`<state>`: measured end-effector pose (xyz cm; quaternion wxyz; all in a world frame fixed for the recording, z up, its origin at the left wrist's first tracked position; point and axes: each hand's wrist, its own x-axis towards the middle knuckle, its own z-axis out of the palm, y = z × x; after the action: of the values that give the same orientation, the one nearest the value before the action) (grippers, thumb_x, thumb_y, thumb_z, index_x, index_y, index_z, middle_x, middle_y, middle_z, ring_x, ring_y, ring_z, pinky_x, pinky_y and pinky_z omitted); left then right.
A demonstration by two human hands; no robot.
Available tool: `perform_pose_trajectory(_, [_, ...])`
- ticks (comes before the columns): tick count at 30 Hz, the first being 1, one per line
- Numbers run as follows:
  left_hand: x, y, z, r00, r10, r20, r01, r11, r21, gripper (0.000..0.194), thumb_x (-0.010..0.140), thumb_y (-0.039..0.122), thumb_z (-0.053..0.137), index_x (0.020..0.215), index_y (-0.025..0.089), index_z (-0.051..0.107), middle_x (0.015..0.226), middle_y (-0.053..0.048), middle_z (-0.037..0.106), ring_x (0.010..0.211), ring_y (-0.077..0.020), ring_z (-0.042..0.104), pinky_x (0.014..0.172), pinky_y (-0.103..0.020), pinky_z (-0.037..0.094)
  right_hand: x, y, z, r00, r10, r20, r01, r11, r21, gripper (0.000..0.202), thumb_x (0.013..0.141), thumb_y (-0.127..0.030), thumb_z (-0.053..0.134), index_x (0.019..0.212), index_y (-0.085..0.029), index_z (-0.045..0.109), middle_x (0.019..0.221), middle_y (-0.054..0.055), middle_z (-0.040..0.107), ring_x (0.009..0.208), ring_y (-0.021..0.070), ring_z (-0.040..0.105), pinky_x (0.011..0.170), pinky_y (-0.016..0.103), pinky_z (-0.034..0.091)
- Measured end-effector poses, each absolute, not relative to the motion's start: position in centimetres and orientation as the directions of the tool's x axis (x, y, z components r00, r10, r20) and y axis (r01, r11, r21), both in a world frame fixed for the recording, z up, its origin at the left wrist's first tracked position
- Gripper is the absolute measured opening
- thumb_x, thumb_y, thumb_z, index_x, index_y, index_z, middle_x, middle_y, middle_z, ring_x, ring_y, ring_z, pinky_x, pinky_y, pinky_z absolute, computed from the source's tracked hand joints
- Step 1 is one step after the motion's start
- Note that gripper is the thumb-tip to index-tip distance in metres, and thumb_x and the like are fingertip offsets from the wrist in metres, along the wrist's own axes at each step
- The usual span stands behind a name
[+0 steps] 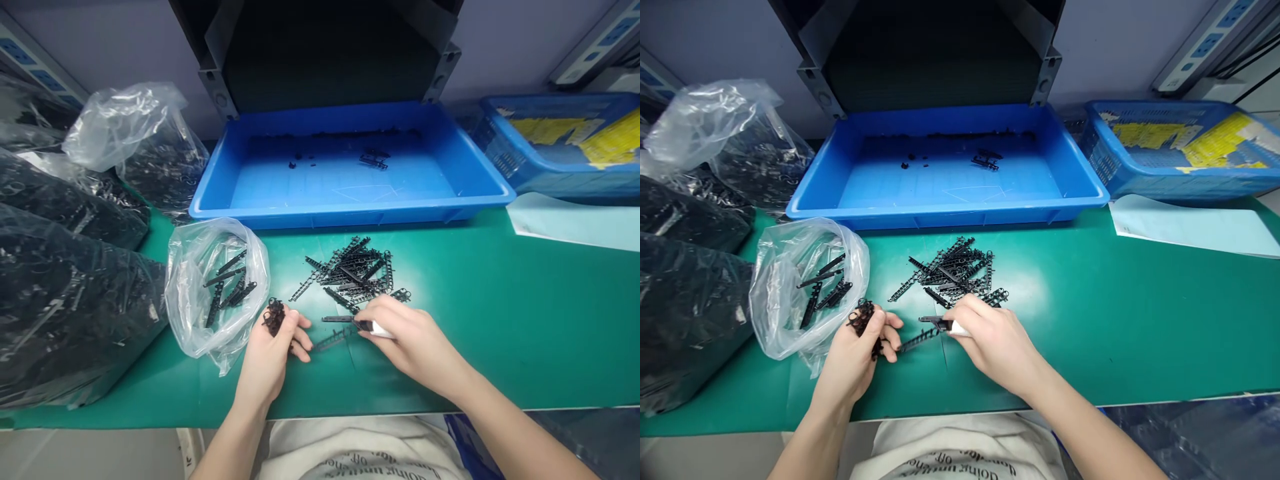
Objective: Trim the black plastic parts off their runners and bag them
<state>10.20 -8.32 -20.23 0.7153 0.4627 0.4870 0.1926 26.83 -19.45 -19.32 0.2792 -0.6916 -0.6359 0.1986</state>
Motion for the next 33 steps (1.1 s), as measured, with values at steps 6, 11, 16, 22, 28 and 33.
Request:
perform_pose_trajectory(6, [10.8,-9.7,-19.7,0.775,0.15,-0.613,0.351,0.705,0.616,0.041,0.066,0.045,0.07,0.082,0.016,0.045,0.064,-0.002,0.064,0.032,-0.0067,0.048,0.024,-0.012,0.027,26.6,-20.1,-18.6,0.071,0.99,0.119,0.66,0.043,-0.75,0.021,0.087,-0.011,0.04,0.098,-0.02,0.056,0.091,0.005,0.06,0.077,0.0141,0.059,0.06,0.024,0.046])
perform_pose_trajectory(11, [10.9,-10.5,-19.5,0.702,0.335,-0.628,0.335,0.622,0.707,0.027,0.077,0.039,0.06,0.078,0.014,0.051,0.036,0.008,0.048,0.022,0.0004,0.023,0.023,-0.009,0.015,25.3,-20.9,-18.4,0.234,0.972,-0.01,0.638,-0.161,-0.753,0.03,0.092,-0.027,0.038,0.119,-0.017,0.047,0.102,0.008,0.059,0.086,0.0172,0.059,0.068,0.029,0.049])
perform_pose_trajectory(16, [10.5,-10.6,-19.6,0.7,0.367,-0.613,0.324,0.601,0.73,0.028,0.076,0.041,0.061,0.075,0.015,0.05,0.035,0.009,0.045,0.023,-0.0001,0.022,0.023,-0.01,0.015,24.2,-21.4,-18.3,0.122,0.991,-0.049,0.702,-0.122,-0.702,0.033,0.094,-0.021,0.03,0.123,-0.018,0.045,0.111,0.007,0.059,0.095,0.0188,0.057,0.071,0.031,0.05])
perform_pose_trajectory(22, [10.8,-10.6,-19.0,0.683,0.346,-0.644,0.383,0.58,0.718,0.028,0.075,0.042,0.06,0.075,0.016,0.048,0.035,0.009,0.043,0.023,-0.0014,0.023,0.024,-0.011,0.017,24.0,-21.4,-18.6,0.104,0.994,0.027,0.784,-0.066,-0.617,0.033,0.094,-0.021,0.03,0.121,-0.014,0.047,0.104,0.006,0.064,0.086,0.0198,0.06,0.063,0.032,0.05])
perform_pose_trajectory(28, [10.7,-11.1,-19.8,0.678,0.406,-0.613,0.338,0.568,0.75,0.025,0.077,0.04,0.058,0.076,0.017,0.049,0.036,0.009,0.041,0.025,-0.0024,0.024,0.026,-0.012,0.017,23.8,-21.4,-18.6,0.127,0.99,0.061,0.809,-0.067,-0.584,0.032,0.094,-0.02,0.031,0.118,-0.013,0.051,0.1,0.005,0.065,0.079,0.0187,0.061,0.058,0.029,0.048])
perform_pose_trajectory(33, [10.8,-11.5,-20.2,0.655,0.503,-0.564,0.265,0.546,0.795,0.024,0.077,0.037,0.061,0.074,0.016,0.049,0.045,0.008,0.045,0.028,-0.0007,0.03,0.031,-0.012,0.022,23.4,-21.4,-18.5,0.158,0.983,0.091,0.812,-0.077,-0.579,0.032,0.094,-0.02,0.03,0.116,-0.013,0.051,0.088,0.005,0.066,0.069,0.0169,0.059,0.05,0.027,0.044])
